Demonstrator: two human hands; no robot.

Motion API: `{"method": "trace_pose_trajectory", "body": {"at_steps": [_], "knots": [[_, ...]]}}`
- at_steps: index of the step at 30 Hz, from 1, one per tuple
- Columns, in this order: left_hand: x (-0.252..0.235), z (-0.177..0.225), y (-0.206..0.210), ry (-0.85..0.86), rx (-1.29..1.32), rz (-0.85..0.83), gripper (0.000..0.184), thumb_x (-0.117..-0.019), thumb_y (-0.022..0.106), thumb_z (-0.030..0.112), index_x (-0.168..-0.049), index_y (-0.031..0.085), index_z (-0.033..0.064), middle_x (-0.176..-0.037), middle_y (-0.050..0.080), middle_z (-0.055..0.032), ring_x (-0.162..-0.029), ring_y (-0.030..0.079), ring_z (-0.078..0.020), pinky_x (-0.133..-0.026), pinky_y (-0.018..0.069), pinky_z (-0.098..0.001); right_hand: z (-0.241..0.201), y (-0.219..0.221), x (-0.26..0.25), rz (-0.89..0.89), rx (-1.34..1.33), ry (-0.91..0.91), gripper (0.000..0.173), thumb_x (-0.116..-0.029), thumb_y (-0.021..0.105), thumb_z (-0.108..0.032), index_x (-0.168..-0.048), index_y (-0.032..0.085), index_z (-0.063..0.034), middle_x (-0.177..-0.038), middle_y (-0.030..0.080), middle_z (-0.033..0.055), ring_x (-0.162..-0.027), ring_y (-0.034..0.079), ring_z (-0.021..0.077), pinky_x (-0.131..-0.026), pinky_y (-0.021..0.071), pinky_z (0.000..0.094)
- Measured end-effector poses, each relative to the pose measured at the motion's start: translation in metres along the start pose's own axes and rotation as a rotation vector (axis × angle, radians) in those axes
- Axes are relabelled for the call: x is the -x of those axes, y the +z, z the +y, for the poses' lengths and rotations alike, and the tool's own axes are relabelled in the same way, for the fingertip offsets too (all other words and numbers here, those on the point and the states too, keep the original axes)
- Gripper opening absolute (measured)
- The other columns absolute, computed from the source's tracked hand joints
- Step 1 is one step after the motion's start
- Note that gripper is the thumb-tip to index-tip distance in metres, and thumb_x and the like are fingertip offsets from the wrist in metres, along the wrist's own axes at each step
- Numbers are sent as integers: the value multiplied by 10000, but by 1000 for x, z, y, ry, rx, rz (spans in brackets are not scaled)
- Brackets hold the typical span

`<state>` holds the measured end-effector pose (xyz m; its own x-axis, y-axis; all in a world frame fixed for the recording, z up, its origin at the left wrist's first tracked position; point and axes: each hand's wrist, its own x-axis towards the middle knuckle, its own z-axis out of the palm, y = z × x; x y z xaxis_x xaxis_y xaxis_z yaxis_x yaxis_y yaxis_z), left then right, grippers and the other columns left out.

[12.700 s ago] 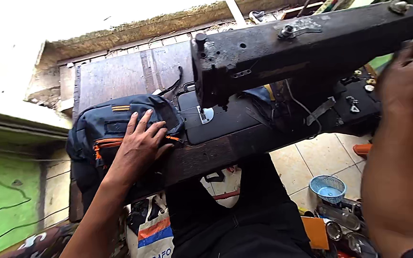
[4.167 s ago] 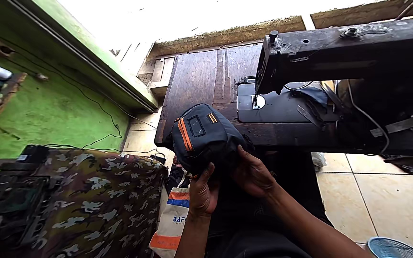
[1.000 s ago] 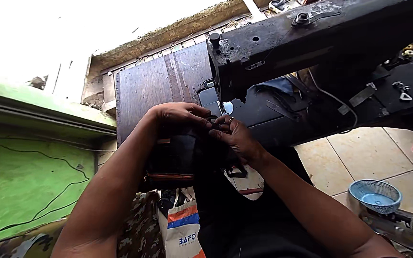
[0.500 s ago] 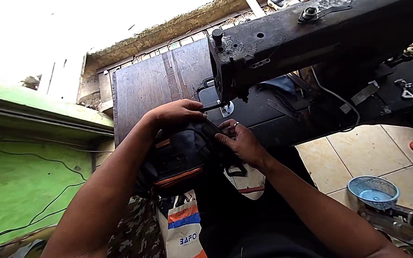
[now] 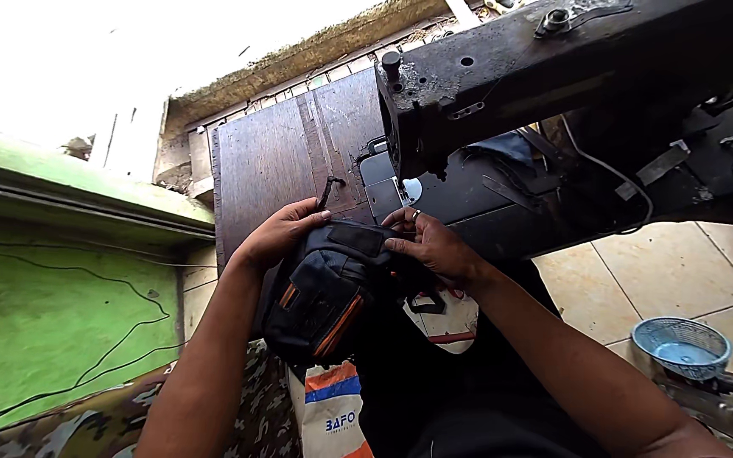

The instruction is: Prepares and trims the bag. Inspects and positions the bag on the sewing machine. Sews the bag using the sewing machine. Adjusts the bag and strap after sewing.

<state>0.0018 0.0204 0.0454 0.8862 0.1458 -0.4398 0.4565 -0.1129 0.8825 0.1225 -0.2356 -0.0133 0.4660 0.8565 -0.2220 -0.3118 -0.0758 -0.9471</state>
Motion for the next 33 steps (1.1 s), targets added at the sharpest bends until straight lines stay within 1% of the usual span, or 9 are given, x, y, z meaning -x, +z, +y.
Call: {"method": "trace_pose_trajectory", "body": {"at_steps": [4, 6, 10, 14, 16, 19, 21, 27, 33], "knots": [[-18, -1, 3, -65, -236, 140, 158, -1063, 561, 219, -1042, 600, 67, -723, 613, -37, -640, 592, -100, -619, 507, -281, 2, 0, -6, 148, 137, 34, 322, -960, 717, -94, -1262, 606, -106, -1029, 706, 80, -849, 699, 178, -778, 595, 360], [-27, 5, 8, -64, -502, 226, 244, -1063, 570, 297, -1072, 631, 60, -750, 627, -66, -693, 605, -173, -687, 497, -406, -1, -2, -10, 207, 266, 46, 331, -962, 725, -121, -1269, 601, -122, -1036, 714, 68, -807, 699, 167, -748, 592, 360], [-36, 29, 24, 118, -772, 272, 480, -1027, 610, 427, -1298, 614, 31, -1091, 709, -148, -955, 695, -280, -875, 536, -533, -6, -9, -13, 223, 368, 72, 367, -922, 782, -151, -1244, 608, -116, -987, 730, 51, -716, 670, 145, -665, 570, 345], [-43, 35, 35, 434, -933, 256, 660, -937, 720, 442, -1436, 550, 45, -1466, 528, -162, -1300, 549, -333, -1066, 467, -519, -9, -10, -13, 262, 398, 79, 337, -884, 825, -177, -1167, 653, -110, -864, 693, 50, -667, 633, 138, -624, 550, 333], [-42, 35, 41, 539, -1012, 183, 495, -935, 716, 423, -1284, 666, 76, -1376, 584, -144, -1243, 572, -328, -1033, 481, -517, -9, -11, -13, 273, 396, 68, 331, -874, 835, -180, -1149, 662, -115, -856, 695, 52, -666, 639, 141, -623, 554, 332], [-38, 34, 43, 467, -964, -84, 321, -964, 690, 403, -1085, 723, 107, -868, 711, -29, -790, 680, -157, -739, 561, -408, -9, -14, -9, 244, 236, 51, 272, -866, 821, -92, -1089, 665, -90, -861, 700, 68, -683, 659, 144, -623, 566, 307], [-36, 33, 39, 438, -838, -213, 243, -978, 677, 375, -951, 706, 135, -717, 650, 35, -646, 611, -70, -614, 496, -313, -11, -15, -5, 133, -48, 42, 189, -901, 741, 1, -1062, 649, -33, -880, 687, 95, -735, 663, 144, -681, 581, 299], [-30, 33, 29, 555, -558, -274, 167, -978, 683, 276, -952, 688, 111, -751, 647, 53, -678, 605, -23, -618, 507, -209, 16, -24, -3, -394, -611, 1, 214, -1026, 539, -92, -1229, 575, -149, -1099, 703, 50, -1021, 689, 146, -963, 555, 364], [-40, 31, 28, 390, -347, -318, 96, -977, 692, 171, -1015, 694, 84, -807, 716, 9, -700, 675, -55, -631, 567, -217, 7, -17, 3, -175, -519, 27, 206, -1026, 551, -47, -1223, 568, -105, -1056, 704, 76, -958, 703, 144, -909, 581, 332]]}}
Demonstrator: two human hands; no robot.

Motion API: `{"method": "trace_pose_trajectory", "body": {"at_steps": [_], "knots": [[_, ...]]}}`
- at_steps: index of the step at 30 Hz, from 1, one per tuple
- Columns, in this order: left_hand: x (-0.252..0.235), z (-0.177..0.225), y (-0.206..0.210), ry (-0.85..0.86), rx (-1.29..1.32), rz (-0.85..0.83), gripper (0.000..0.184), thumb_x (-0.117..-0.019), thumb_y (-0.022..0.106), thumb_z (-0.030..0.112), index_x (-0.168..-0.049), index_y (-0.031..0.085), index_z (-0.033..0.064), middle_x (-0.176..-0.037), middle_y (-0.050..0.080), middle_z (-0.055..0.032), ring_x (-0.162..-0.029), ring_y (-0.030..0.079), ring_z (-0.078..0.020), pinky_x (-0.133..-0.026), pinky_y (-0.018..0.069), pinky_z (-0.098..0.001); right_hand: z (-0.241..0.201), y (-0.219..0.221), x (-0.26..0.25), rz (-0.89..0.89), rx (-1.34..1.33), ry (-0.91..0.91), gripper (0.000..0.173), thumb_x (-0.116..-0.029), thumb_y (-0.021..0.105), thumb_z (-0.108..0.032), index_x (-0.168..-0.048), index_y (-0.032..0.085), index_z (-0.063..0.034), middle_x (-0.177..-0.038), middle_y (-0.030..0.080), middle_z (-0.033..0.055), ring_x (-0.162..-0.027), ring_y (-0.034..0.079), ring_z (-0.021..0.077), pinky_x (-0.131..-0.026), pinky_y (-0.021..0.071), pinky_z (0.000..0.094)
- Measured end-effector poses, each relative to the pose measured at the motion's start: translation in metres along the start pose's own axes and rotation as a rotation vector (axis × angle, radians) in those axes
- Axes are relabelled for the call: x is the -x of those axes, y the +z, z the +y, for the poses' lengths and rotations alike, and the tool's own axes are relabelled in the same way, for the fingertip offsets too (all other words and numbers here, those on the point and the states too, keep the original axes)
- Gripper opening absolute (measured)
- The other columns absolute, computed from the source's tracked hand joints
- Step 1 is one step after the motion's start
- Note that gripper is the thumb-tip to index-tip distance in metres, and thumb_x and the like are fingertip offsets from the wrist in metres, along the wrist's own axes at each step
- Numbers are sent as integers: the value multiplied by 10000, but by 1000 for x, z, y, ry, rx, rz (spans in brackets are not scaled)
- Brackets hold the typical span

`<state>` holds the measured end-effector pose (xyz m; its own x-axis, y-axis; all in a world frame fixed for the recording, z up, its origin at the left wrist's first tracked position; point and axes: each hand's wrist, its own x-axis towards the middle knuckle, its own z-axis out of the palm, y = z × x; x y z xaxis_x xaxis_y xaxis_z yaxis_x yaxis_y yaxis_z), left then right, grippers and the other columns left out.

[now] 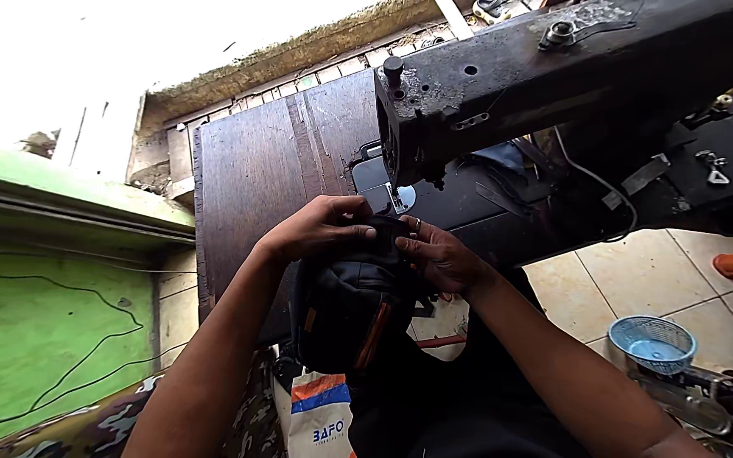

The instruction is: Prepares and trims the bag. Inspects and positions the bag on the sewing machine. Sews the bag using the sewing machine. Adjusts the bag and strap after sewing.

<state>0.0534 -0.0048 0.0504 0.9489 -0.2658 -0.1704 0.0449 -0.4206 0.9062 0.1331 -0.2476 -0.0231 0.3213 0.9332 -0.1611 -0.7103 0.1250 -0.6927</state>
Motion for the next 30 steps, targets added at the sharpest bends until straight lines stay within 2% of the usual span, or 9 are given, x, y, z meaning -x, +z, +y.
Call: {"method": "trace_pose_trajectory", "body": {"at_steps": [3, 7, 9, 12, 16, 19, 24, 28, 30], "knots": [[-11, -6, 1, -133, -53, -1, 112, -982, 697, 225, -1035, 700, 126, -827, 702, 23, -716, 646, -59, -662, 534, -255, -2, 10, 0, 269, 149, 19, 189, -1008, 605, -38, -1196, 587, -44, -986, 709, 104, -868, 700, 152, -824, 594, 324], [-20, -10, 1, -198, 55, -75, 138, -1011, 654, 209, -1095, 694, 107, -878, 713, -8, -792, 671, -79, -735, 560, -268, -3, 14, -1, 466, 261, 2, 219, -970, 674, -29, -1174, 595, -24, -941, 714, 117, -811, 699, 170, -764, 595, 327], [-21, -11, 1, -236, 92, -114, 172, -1037, 608, 230, -1117, 659, 86, -795, 684, -20, -714, 649, -77, -669, 538, -252, -4, 15, -2, 524, 320, -14, 227, -968, 677, -31, -1179, 594, -23, -920, 711, 105, -801, 696, 160, -755, 591, 317], [-23, -15, -1, -299, 36, -134, 211, -1022, 638, 290, -1044, 659, 81, -692, 630, -15, -618, 596, -85, -588, 486, -256, -4, 13, -6, 580, 438, -22, 212, -982, 682, -86, -1174, 606, -38, -864, 703, 80, -758, 675, 136, -729, 567, 300], [-29, -24, -1, -283, -162, -86, 274, -971, 708, 363, -895, 661, 104, -675, 599, -4, -629, 571, -113, -600, 456, -329, -6, 7, -10, 607, 592, -10, 201, -1002, 677, -170, -1163, 622, -62, -835, 705, 64, -733, 666, 131, -707, 554, 314], [-29, -23, 1, -288, -213, -48, 280, -959, 720, 384, -897, 664, 116, -676, 602, 4, -631, 575, -108, -602, 457, -332, -8, 6, -11, 621, 686, 11, 192, -1003, 679, -185, -1149, 623, -74, -824, 695, 63, -722, 656, 138, -699, 545, 323], [-32, -26, 6, -303, -216, -1, 248, -1007, 662, 347, -982, 651, 100, -759, 624, -16, -712, 600, -125, -673, 479, -358, -17, 8, -16, 684, 1184, 25, 196, -1015, 666, -268, -1083, 672, -85, -698, 593, 33, -616, 556, 156, -615, 478, 379], [-41, -27, 9, -294, -264, 25, 232, -998, 684, 308, -1037, 654, 81, -779, 638, -31, -725, 607, -137, -692, 490, -367, -26, 9, -22, 682, 1380, 47, 208, -1012, 665, -260, -1022, 679, -53, -691, 605, 63, -632, 592, 200, -620, 494, 413], [-46, -23, 10, -328, -330, 9, 262, -1004, 672, 334, -1008, 664, 72, -780, 634, -41, -734, 604, -159, -701, 482, -394, -29, 6, -26, 692, 1453, 55, 243, -1020, 647, -277, -949, 681, -47, -698, 622, 79, -649, 617, 222, -621, 499, 433]]}}
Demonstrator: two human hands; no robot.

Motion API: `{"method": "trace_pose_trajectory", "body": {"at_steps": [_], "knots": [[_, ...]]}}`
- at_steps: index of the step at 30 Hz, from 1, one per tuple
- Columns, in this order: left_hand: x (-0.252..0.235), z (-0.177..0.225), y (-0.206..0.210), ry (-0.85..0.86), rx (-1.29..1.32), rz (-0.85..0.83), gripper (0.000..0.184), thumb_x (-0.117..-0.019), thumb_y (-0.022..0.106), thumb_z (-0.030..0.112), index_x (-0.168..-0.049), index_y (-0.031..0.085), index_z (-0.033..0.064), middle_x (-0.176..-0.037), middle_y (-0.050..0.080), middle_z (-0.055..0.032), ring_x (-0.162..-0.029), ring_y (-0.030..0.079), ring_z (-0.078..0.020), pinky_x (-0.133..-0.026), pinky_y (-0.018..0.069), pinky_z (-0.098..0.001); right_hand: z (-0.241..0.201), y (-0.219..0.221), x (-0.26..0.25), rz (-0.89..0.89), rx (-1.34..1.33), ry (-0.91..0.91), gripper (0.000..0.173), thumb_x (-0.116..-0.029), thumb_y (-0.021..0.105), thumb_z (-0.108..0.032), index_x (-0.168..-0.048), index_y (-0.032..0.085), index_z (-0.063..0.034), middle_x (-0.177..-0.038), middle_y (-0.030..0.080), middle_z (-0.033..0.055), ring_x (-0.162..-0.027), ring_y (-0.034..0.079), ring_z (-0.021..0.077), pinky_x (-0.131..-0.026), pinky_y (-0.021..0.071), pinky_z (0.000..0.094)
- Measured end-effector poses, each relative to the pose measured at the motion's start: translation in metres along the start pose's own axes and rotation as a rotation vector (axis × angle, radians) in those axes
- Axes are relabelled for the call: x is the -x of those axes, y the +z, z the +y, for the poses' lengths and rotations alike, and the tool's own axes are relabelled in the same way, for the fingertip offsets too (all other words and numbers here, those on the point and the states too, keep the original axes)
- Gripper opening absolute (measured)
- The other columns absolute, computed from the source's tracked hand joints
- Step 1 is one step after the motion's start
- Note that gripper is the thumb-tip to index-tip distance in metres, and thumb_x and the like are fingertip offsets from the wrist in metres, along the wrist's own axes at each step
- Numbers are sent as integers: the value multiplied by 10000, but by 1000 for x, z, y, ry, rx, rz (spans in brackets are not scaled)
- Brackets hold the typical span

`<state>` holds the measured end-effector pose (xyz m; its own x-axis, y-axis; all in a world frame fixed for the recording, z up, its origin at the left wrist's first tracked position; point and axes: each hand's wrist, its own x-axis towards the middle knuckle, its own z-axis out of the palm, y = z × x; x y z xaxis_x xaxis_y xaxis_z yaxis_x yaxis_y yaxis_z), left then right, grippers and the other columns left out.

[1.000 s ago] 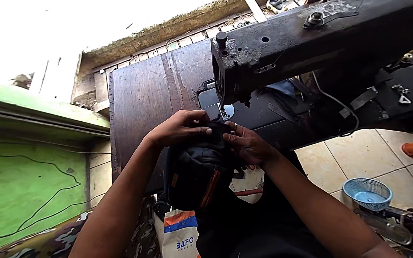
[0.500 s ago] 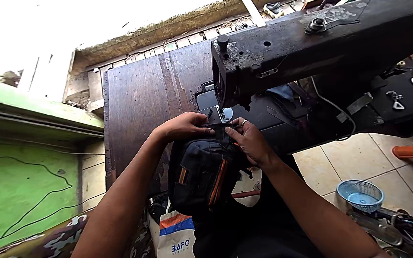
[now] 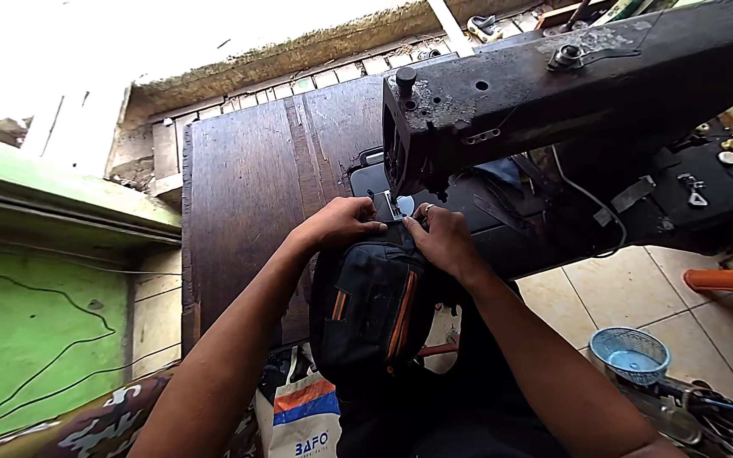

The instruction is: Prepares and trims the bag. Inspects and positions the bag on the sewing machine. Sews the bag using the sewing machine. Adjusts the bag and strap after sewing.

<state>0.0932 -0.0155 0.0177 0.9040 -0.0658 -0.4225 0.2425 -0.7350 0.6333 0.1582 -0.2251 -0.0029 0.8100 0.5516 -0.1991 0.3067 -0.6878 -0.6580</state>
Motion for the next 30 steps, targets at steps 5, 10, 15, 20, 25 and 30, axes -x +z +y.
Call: {"method": "trace_pose_trajectory", "body": {"at_steps": [5, 10, 15, 20, 25, 30], "knots": [[-11, 5, 0, -87, -131, 36, 380, -1017, 629, 416, -833, 644, 84, -702, 579, -53, -696, 582, -208, -654, 448, -445, 0, -1, -14, 45, 160, -32, 302, -998, 671, -314, -906, 691, -28, -738, 672, 138, -723, 681, 308, -663, 528, 509], [-19, 10, 0, -190, -181, 77, 397, -1009, 629, 439, -823, 663, 90, -735, 615, -78, -751, 623, -261, -684, 481, -499, 1, 0, -24, 112, 168, -60, 323, -983, 689, -342, -901, 707, -30, -747, 673, 141, -729, 673, 313, -663, 517, 516], [-22, 5, -1, -201, -190, 143, 383, -993, 651, 445, -831, 657, 98, -751, 622, -82, -769, 632, -271, -683, 491, -510, 6, 6, -30, 200, 135, -118, 377, -979, 693, -349, -799, 690, -18, -696, 648, 134, -681, 652, 298, -636, 502, 503], [-28, -1, -3, -195, -185, 166, 381, -994, 649, 450, -845, 666, 99, -756, 632, -81, -772, 637, -268, -690, 492, -510, 6, 7, -36, 225, 55, -73, 379, -940, 726, -297, -665, 605, -65, -633, 591, 98, -613, 599, 250, -577, 459, 476], [-26, -3, -3, -194, -190, 179, 379, -996, 645, 452, -819, 638, 116, -725, 606, -68, -740, 623, -261, -661, 476, -497, 5, 6, -39, 171, 27, 2, 371, -933, 741, -319, -682, 620, -74, -645, 594, 86, -637, 601, 240, -610, 466, 482], [-26, -2, -4, -207, -183, 176, 371, -995, 647, 454, -840, 658, 117, -747, 626, -71, -768, 636, -267, -679, 482, -505, 3, 5, -39, 146, 38, 21, 373, -937, 735, -316, -683, 619, -67, -656, 602, 100, -651, 610, 251, -617, 468, 492]]}}
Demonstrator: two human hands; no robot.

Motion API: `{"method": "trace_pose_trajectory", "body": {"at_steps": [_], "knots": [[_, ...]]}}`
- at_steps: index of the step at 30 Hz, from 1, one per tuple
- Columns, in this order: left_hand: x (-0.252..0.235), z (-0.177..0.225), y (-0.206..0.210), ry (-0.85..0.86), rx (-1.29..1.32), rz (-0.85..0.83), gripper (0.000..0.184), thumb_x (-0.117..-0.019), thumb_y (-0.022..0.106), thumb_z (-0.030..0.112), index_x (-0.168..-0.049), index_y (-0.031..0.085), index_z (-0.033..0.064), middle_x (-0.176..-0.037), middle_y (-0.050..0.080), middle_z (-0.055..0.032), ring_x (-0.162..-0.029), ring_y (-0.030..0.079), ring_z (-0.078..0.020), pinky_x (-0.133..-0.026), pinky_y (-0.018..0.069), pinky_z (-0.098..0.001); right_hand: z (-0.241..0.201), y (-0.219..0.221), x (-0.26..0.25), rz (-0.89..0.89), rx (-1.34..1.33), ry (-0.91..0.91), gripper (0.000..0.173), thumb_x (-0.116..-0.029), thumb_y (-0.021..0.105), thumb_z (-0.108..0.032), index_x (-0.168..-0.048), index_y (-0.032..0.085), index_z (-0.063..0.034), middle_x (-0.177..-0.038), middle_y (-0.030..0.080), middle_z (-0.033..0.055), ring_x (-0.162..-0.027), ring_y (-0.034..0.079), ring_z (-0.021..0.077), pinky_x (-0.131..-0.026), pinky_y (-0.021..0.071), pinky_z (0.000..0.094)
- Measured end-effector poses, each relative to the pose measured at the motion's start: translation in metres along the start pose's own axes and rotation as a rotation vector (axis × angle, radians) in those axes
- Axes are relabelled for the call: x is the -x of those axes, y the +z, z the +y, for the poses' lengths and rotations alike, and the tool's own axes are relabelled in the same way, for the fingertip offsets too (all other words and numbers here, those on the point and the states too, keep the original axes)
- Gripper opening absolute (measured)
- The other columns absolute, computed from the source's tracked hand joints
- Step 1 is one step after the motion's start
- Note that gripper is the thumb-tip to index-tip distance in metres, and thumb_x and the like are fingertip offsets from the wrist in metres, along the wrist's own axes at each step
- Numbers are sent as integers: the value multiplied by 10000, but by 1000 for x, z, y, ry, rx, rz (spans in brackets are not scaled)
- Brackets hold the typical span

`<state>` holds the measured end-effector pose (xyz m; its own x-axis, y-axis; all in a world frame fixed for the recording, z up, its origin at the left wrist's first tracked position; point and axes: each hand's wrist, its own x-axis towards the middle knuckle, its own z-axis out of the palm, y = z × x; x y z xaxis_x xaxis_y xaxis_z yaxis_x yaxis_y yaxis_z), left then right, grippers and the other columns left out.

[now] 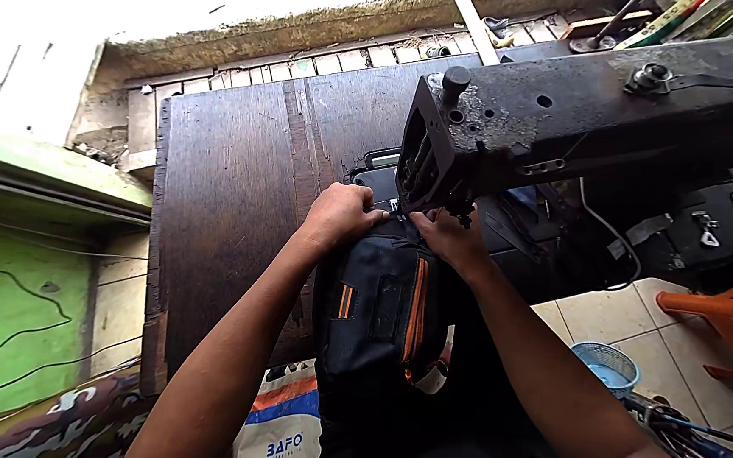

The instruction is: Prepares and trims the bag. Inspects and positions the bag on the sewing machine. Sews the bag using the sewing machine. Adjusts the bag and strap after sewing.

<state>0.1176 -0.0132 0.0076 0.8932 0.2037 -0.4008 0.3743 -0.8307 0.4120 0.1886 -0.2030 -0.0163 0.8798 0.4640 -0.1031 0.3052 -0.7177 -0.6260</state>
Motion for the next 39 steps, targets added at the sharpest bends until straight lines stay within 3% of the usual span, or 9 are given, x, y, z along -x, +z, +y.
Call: {"method": "trace_pose_trajectory", "body": {"at_steps": [15, 23, 25, 27, 29, 32, 35, 37, 39], "knots": [[1, 0, 2, 12, -12, 14, 363, -1003, 634, 447, -873, 664, 109, -773, 636, -88, -801, 645, -291, -693, 488, -523, 6, 2, -2, 27, 1, -74, 383, -946, 719, -306, -658, 591, -89, -623, 571, 71, -592, 568, 213, -574, 445, 457], [-1, -1, 2, 7, -30, 20, 371, -1003, 627, 461, -889, 665, 111, -783, 639, -94, -805, 649, -297, -694, 492, -529, 3, -1, -1, -1, -37, -45, 322, -962, 710, -326, -766, 659, -75, -661, 599, 93, -597, 583, 227, -565, 461, 470], [-1, -1, 1, 7, -33, 22, 369, -1005, 627, 454, -894, 669, 105, -788, 644, -98, -810, 652, -299, -702, 497, -533, 4, 0, -2, 3, -44, -65, 275, -959, 717, -311, -820, 679, -77, -692, 615, 92, -627, 594, 227, -582, 468, 472], [-2, -1, 2, 12, -35, 30, 371, -1011, 620, 448, -897, 666, 98, -790, 644, -102, -816, 653, -304, -707, 499, -533, 2, 1, -5, 4, 2, -82, 250, -963, 720, -306, -895, 713, -66, -781, 672, 120, -744, 652, 260, -678, 497, 518], [-1, -3, 1, 24, -30, 35, 370, -1011, 622, 445, -900, 665, 95, -790, 645, -103, -815, 654, -302, -707, 500, -532, 3, 2, -7, 8, 17, -107, 248, -962, 717, -304, -902, 715, -63, -803, 681, 126, -784, 663, 272, -709, 498, 531], [-1, -9, -4, 75, 106, -4, 366, -988, 667, 440, -931, 677, 79, -776, 639, -94, -768, 634, -264, -697, 485, -504, 7, -12, -9, -104, -89, -102, 228, -962, 717, -292, -860, 723, -89, -726, 657, 59, -665, 613, 169, -641, 498, 426], [10, -11, -13, 25, 510, -148, 406, -916, 771, 392, -1107, 665, 50, -857, 682, -96, -791, 647, -195, -744, 526, -422, 11, -36, -5, -371, -282, 86, 352, -1005, 661, -402, -870, 656, -77, -598, 524, 41, -453, 446, 111, -438, 383, 275], [16, -10, -15, 4, 681, -223, 450, -874, 825, 274, -1202, 615, 49, -924, 700, -107, -828, 686, -180, -777, 573, -371, 12, -40, -2, -467, -499, 166, 275, -1005, 665, -350, -978, 608, -83, -623, 546, 8, -492, 487, 72, -489, 427, 218], [16, -8, -15, -12, 706, -251, 512, -844, 853, 212, -1251, 586, 53, -963, 707, -128, -854, 702, -205, -787, 586, -385, 10, -39, 1, -457, -569, 205, 279, -994, 683, -311, -1086, 575, -71, -687, 587, 14, -566, 522, 73, -570, 456, 232]]}}
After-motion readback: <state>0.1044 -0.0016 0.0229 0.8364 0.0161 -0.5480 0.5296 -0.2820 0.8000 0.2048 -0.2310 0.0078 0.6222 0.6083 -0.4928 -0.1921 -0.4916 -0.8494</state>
